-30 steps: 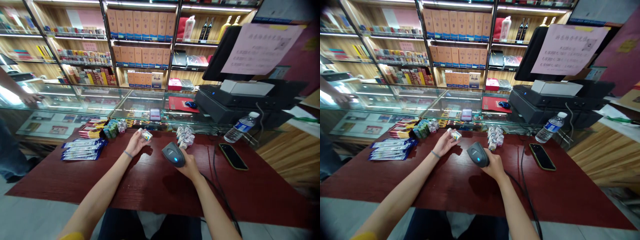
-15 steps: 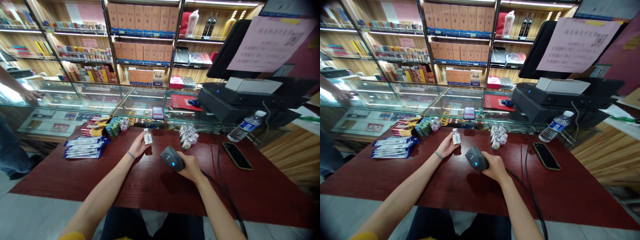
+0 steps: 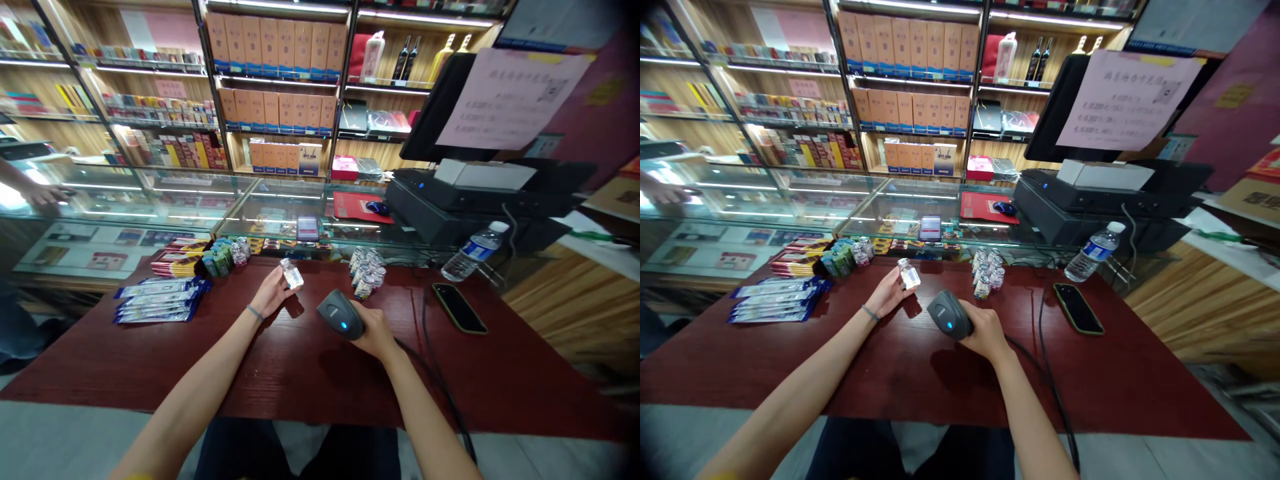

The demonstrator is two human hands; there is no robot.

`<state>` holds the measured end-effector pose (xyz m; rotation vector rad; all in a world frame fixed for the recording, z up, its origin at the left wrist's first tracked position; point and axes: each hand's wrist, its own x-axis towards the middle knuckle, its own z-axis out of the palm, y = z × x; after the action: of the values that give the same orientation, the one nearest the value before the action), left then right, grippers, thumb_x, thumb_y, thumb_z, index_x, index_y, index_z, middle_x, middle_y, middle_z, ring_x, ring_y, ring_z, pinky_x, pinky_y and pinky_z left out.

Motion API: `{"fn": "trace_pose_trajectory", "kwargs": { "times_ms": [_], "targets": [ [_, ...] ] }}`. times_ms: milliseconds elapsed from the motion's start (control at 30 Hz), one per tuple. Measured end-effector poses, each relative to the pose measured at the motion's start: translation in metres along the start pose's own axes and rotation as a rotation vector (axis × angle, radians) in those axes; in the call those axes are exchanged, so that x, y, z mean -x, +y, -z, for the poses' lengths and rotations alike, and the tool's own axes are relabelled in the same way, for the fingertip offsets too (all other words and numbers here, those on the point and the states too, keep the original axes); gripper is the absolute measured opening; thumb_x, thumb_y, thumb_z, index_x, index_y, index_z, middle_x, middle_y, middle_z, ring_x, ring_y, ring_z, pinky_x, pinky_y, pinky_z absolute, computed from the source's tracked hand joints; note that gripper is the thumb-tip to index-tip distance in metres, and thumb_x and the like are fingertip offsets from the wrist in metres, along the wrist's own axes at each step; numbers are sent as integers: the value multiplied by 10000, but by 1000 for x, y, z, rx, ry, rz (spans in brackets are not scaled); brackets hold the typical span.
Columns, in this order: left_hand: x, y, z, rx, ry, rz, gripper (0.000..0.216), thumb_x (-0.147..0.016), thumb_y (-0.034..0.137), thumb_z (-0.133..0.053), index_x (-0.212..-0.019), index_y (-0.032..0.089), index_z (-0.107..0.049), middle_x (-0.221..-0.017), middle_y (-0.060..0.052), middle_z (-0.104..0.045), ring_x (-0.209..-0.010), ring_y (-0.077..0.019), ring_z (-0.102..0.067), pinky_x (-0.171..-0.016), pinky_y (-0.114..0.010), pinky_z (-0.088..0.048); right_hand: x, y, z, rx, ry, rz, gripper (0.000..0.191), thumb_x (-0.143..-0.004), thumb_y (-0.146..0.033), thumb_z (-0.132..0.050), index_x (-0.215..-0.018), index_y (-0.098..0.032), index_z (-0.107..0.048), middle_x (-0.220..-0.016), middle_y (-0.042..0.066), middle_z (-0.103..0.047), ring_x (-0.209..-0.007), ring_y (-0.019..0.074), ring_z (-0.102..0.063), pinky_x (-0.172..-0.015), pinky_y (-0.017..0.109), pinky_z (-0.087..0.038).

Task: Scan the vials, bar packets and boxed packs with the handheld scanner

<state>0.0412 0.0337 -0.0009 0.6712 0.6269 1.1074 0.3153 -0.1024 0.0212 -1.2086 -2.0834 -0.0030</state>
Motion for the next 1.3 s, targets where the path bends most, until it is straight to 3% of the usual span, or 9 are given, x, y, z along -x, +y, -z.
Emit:
{"fn": "trace_pose_trajectory", "kwargs": {
  "times_ms": [167,467,767,933,1167,1300],
  "targets": [
    [4,3,-18,-81,-32,-57,378,-797,364,-857,-1060,184,-655,-1101,-66,-708,-975,-191,-682,-887,-460,-626,-2,5,10,48,38,-22,553,-730,-213,-707,-1277,-179,-636,-1038,120,-817,-859,295,-805,-733,329,-618],
    [0,-2,-57,-390,91,-180,511,-684,411,-904,-1060,199,-631,-1004,-45,-703,-859,-181,-679,-733,-304,-568,11,14,46,55,101,-125,456,-747,-223,-690,-1201,-191,-658,-941,87,-819,-773,282,-796,-675,310,-587],
    [4,-57,-116,-616,-71,-363,378,-691,316,-874,-965,221,-631,-929,-28,-688,-813,-182,-640,-783,-314,-500,51,27,86,142,183,-280,449,-764,-281,-704,-1207,-240,-643,-879,49,-808,-765,293,-788,-645,323,-586],
    [8,-89,-143,-761,-79,-466,304,-703,239,-847,-948,213,-670,-939,-52,-656,-846,-203,-600,-834,-345,-475,79,35,107,203,216,-311,432,-771,-297,-713,-1193,-221,-666,-890,68,-812,-750,292,-789,-649,331,-604],
    [4,-125,-154,-817,-29,-467,296,-690,164,-839,-926,219,-669,-943,-65,-598,-881,-236,-579,-827,-366,-479,106,41,123,240,233,-320,533,-766,-266,-712,-1293,-206,-659,-980,95,-822,-788,293,-798,-672,342,-624],
    [2,-134,-154,-828,-21,-462,305,-710,172,-829,-945,218,-641,-972,-64,-593,-891,-227,-579,-828,-358,-478,110,43,124,246,236,-316,515,-776,-278,-702,-1282,-188,-666,-929,100,-821,-752,297,-797,-639,337,-610]
  ]
}}
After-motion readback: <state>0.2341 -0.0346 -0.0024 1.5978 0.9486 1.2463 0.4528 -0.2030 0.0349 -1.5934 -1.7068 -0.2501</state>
